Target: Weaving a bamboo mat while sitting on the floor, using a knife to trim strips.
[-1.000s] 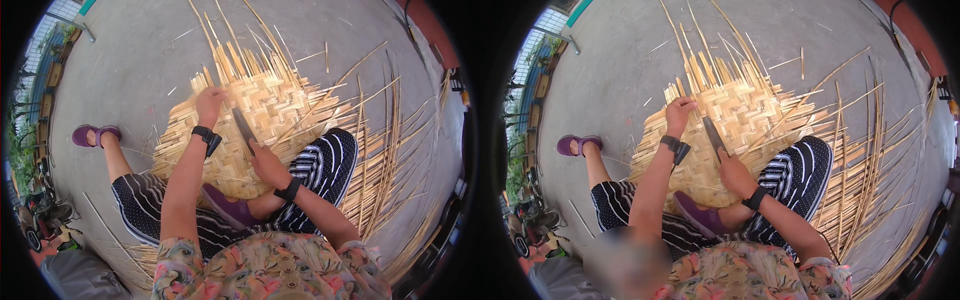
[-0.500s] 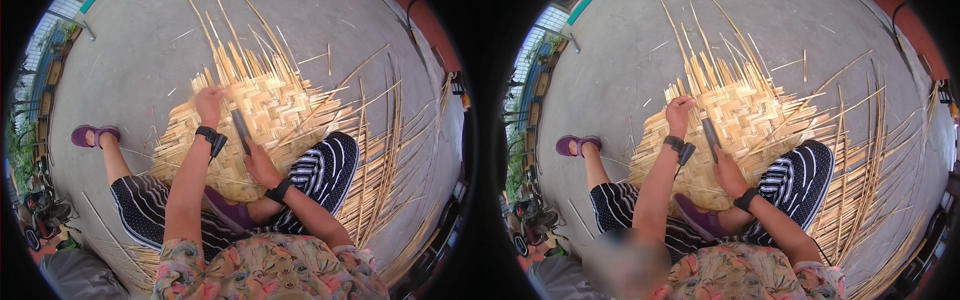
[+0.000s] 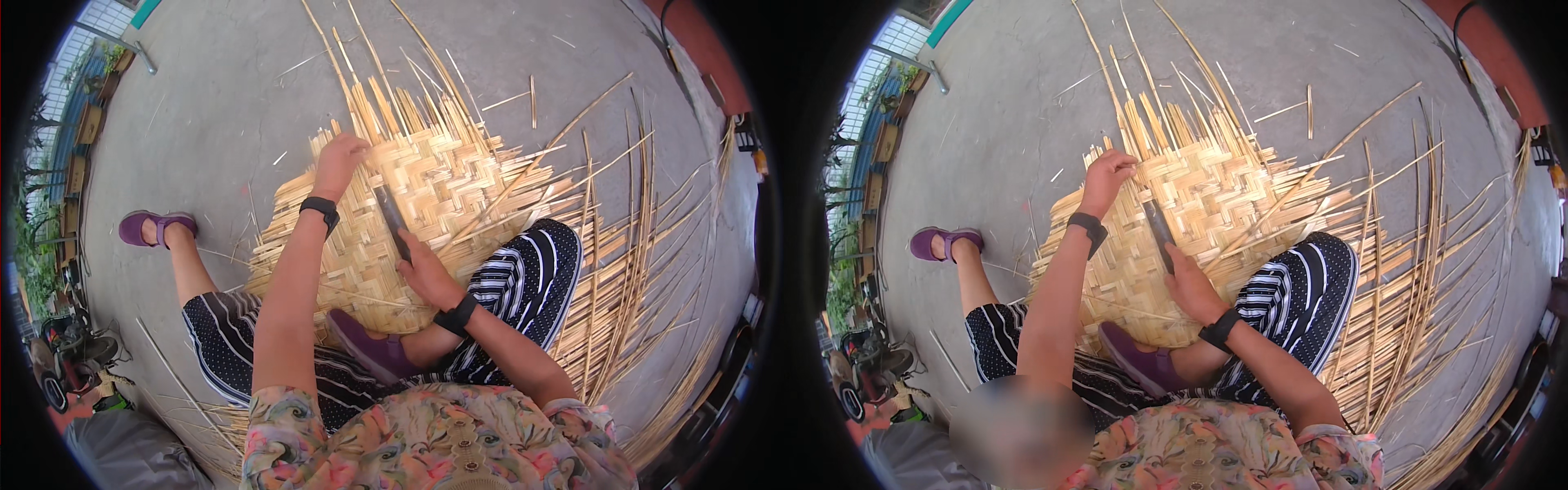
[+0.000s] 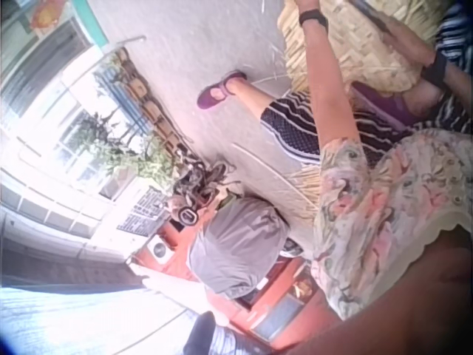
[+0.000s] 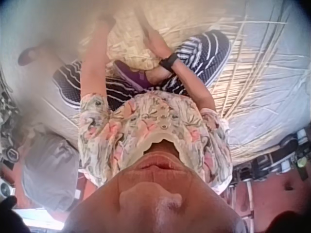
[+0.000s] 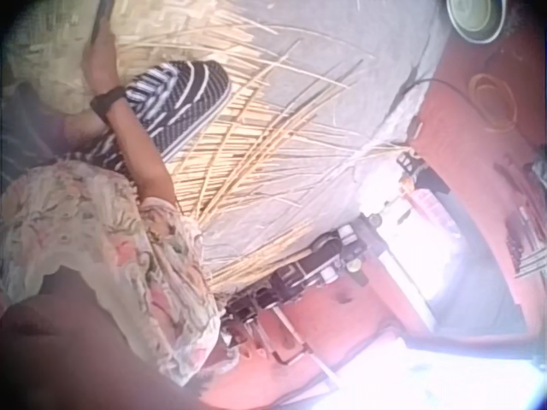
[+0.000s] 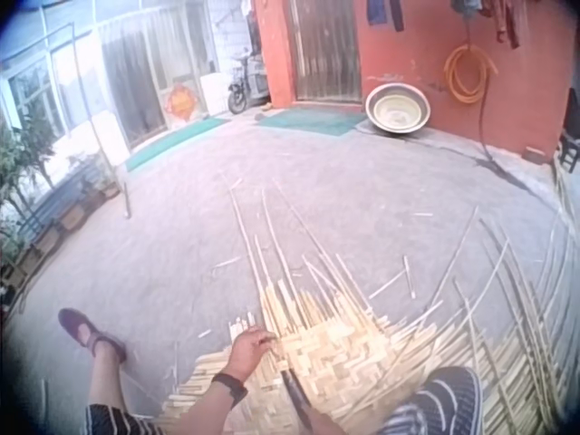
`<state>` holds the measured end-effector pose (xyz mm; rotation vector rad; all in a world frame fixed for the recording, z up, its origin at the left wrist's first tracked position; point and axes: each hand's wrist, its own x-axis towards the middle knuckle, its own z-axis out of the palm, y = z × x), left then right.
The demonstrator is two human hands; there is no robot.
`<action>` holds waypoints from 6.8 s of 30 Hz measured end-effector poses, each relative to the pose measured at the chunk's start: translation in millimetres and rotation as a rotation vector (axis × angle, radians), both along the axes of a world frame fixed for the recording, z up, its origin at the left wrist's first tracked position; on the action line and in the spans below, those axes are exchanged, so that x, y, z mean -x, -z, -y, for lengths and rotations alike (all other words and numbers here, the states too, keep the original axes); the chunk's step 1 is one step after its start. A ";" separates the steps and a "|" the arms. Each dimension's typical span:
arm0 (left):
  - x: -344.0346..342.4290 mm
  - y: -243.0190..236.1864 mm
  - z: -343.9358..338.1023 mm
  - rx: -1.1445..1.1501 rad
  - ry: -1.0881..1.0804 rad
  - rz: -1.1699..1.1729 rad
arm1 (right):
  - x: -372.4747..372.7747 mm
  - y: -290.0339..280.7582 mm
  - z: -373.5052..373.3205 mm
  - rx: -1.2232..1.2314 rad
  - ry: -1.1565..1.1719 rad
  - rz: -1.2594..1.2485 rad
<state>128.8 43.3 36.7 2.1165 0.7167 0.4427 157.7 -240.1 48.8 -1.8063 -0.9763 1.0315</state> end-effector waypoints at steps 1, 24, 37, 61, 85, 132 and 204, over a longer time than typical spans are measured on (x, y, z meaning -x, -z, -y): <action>2.7 4.1 -3.3 -0.005 -0.001 0.001 | 0.1 0.2 -0.7 -0.022 -0.005 0.026; -110.6 -1.6 -43.5 0.458 -0.180 -0.280 | -57.7 -112.6 92.4 0.121 -0.240 -0.184; -165.1 10.9 -11.2 -0.097 -0.152 -0.447 | -99.4 -119.4 64.8 0.085 -0.289 -0.191; -100.9 11.1 73.8 0.831 -0.320 0.187 | -64.6 -89.5 88.4 0.187 -0.081 -0.115; -92.9 15.7 50.7 0.766 -0.063 -0.176 | -28.6 -18.7 48.0 0.281 0.033 0.407; -92.0 30.2 66.9 -0.156 0.250 0.070 | -23.8 -66.9 59.1 0.412 -0.189 0.355; 53.9 -3.1 179.4 1.259 -0.222 0.208 | 3.9 -100.2 109.8 0.064 0.295 -0.252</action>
